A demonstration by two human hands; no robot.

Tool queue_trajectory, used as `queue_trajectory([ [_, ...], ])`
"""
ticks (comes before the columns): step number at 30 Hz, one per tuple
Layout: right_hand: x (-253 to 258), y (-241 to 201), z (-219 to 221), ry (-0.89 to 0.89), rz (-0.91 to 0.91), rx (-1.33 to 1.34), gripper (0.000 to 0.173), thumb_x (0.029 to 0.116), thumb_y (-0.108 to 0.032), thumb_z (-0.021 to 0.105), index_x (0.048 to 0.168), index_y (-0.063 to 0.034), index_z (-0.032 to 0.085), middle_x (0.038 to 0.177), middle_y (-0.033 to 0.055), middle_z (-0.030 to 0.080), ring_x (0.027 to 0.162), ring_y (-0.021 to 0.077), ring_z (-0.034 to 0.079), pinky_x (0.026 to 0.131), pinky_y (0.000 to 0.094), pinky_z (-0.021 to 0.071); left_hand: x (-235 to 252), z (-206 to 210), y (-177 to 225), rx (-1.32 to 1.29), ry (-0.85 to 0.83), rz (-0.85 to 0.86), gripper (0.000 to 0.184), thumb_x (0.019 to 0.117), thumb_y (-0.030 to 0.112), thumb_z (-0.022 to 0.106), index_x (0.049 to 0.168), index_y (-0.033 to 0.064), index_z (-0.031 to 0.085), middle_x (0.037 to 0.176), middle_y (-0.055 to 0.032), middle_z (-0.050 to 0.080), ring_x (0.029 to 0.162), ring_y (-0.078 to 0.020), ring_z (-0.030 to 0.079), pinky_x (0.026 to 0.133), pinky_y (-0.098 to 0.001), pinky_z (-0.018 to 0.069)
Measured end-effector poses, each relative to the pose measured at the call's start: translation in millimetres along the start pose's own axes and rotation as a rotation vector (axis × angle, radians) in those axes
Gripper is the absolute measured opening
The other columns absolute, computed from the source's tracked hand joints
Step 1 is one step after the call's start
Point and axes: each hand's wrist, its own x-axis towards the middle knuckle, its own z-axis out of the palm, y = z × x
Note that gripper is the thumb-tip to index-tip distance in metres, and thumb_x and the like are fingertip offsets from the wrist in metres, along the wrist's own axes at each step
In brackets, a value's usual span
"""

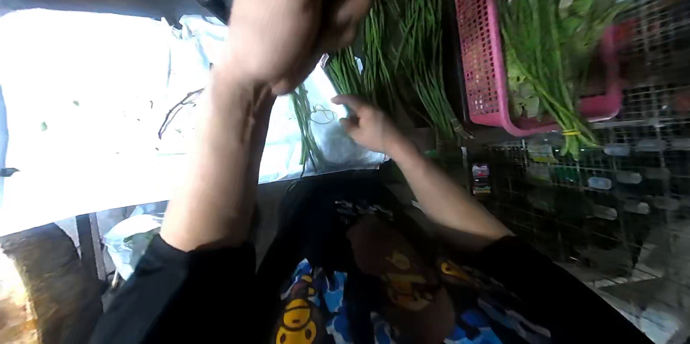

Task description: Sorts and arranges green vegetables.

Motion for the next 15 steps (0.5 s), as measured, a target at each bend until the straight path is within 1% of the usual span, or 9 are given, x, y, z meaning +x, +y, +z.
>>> queue_trajectory([
  [2, 6.9, 2.4, 27.1, -0.072, -0.019, -0.271, 0.046, 0.1007, -0.011, 0.059, 0.146, -0.0109, 0.056, 0.134, 0.0201, 0.064, 0.121, 0.0352, 0.064, 0.105, 0.0519, 0.0499, -28.7, -10.4, -35.1, -0.004, 0.043, -0.172, 0.029, 0.1117, 0.022, 0.029, 0.112, 0.0077, 0.055, 0.068, 0.0051, 0.049, 0.050, -0.0027, 0.043, 0.045, -0.0164, 0.0395],
  [3, 7.5, 15.5, 43.1, -0.030, -0.059, -0.363, 0.041, 0.0995, -0.013, 0.060, 0.141, -0.0088, 0.061, 0.126, 0.0209, 0.068, 0.122, 0.0380, 0.063, 0.107, 0.0533, 0.0479, -44.5, -12.1, -61.2, -0.013, 0.103, -0.280, 0.031, 0.1121, 0.025, 0.031, 0.118, 0.0086, 0.056, 0.071, 0.0048, 0.052, 0.051, -0.0029, 0.046, 0.046, -0.0170, 0.0423],
  [5, -5.1, 22.9, 54.5, 0.105, -0.125, -0.352, 0.029, 0.0933, -0.010, 0.067, 0.120, 0.0001, 0.069, 0.108, 0.0250, 0.070, 0.110, 0.0433, 0.065, 0.099, 0.0565, 0.0511, -73.6, -12.4, -121.4, -0.049, 0.182, -0.499, 0.029, 0.1121, 0.025, 0.037, 0.124, 0.0060, 0.055, 0.079, -0.0001, 0.061, 0.059, -0.0073, 0.056, 0.054, -0.0223, 0.0512],
  [6, -15.0, 15.4, 48.8, 0.095, -0.071, -0.305, 0.024, 0.0904, -0.008, 0.072, 0.111, 0.0025, 0.070, 0.108, 0.0256, 0.069, 0.109, 0.0426, 0.065, 0.097, 0.0563, 0.0517, -85.9, -10.0, -148.3, -0.075, 0.215, -0.591, 0.028, 0.1120, 0.025, 0.040, 0.125, 0.0051, 0.055, 0.083, -0.0025, 0.064, 0.065, -0.0097, 0.062, 0.059, -0.0250, 0.0554],
  [8, -31.8, 5.6, 31.8, 0.011, 0.099, -0.246, 0.023, 0.0879, -0.005, 0.076, 0.108, 0.0033, 0.069, 0.118, 0.0231, 0.068, 0.118, 0.0395, 0.063, 0.103, 0.0548, 0.0503, -105.5, -1.6, -184.5, -0.120, 0.262, -0.697, 0.030, 0.1116, 0.028, 0.042, 0.127, 0.0060, 0.055, 0.088, -0.0043, 0.066, 0.071, -0.0116, 0.066, 0.064, -0.0268, 0.0578],
  [10, -53.9, 13.4, 17.3, 0.021, 0.157, -0.177, 0.019, 0.0959, -0.006, 0.067, 0.113, 0.0005, 0.071, 0.121, 0.0184, 0.069, 0.119, 0.0333, 0.065, 0.104, 0.0520, 0.0515, -115.5, 6.9, -197.4, -0.184, 0.245, -0.745, 0.030, 0.1115, 0.027, 0.043, 0.129, 0.0059, 0.054, 0.090, -0.0059, 0.068, 0.075, -0.0132, 0.068, 0.068, -0.0281, 0.0596],
  [12, -74.8, 20.2, 4.2, 0.089, 0.258, 0.003, 0.024, 0.1045, -0.013, 0.056, 0.122, -0.0028, 0.070, 0.120, 0.0139, 0.071, 0.110, 0.0248, 0.069, 0.098, 0.0476, 0.0546, -123.1, 11.8, -197.6, -0.240, 0.189, -0.779, 0.028, 0.1111, 0.022, 0.044, 0.130, 0.0046, 0.055, 0.091, -0.0065, 0.068, 0.076, -0.0133, 0.069, 0.071, -0.0283, 0.0601],
  [14, -86.2, 22.6, -3.4, 0.212, 0.303, 0.309, 0.027, 0.1061, -0.016, 0.052, 0.124, -0.0023, 0.067, 0.114, 0.0090, 0.073, 0.100, 0.0164, 0.071, 0.092, 0.0372, 0.0589, -127.4, 16.2, -194.8, -0.272, 0.136, -0.811, 0.024, 0.1102, 0.017, 0.045, 0.126, 0.0036, 0.057, 0.086, -0.0041, 0.067, 0.073, -0.0106, 0.067, 0.071, -0.0254, 0.0586],
  [15, -90.1, 20.7, -4.6, 0.254, 0.349, 0.477, 0.030, 0.1069, -0.018, 0.051, 0.126, -0.0006, 0.065, 0.112, 0.0096, 0.073, 0.099, 0.0173, 0.072, 0.091, 0.0369, 0.0607, -129.8, 18.7, -197.2, -0.297, 0.109, -0.828, 0.023, 0.1098, 0.016, 0.046, 0.125, 0.0027, 0.056, 0.086, -0.0046, 0.067, 0.074, -0.0112, 0.068, 0.071, -0.0256, 0.0590],
])
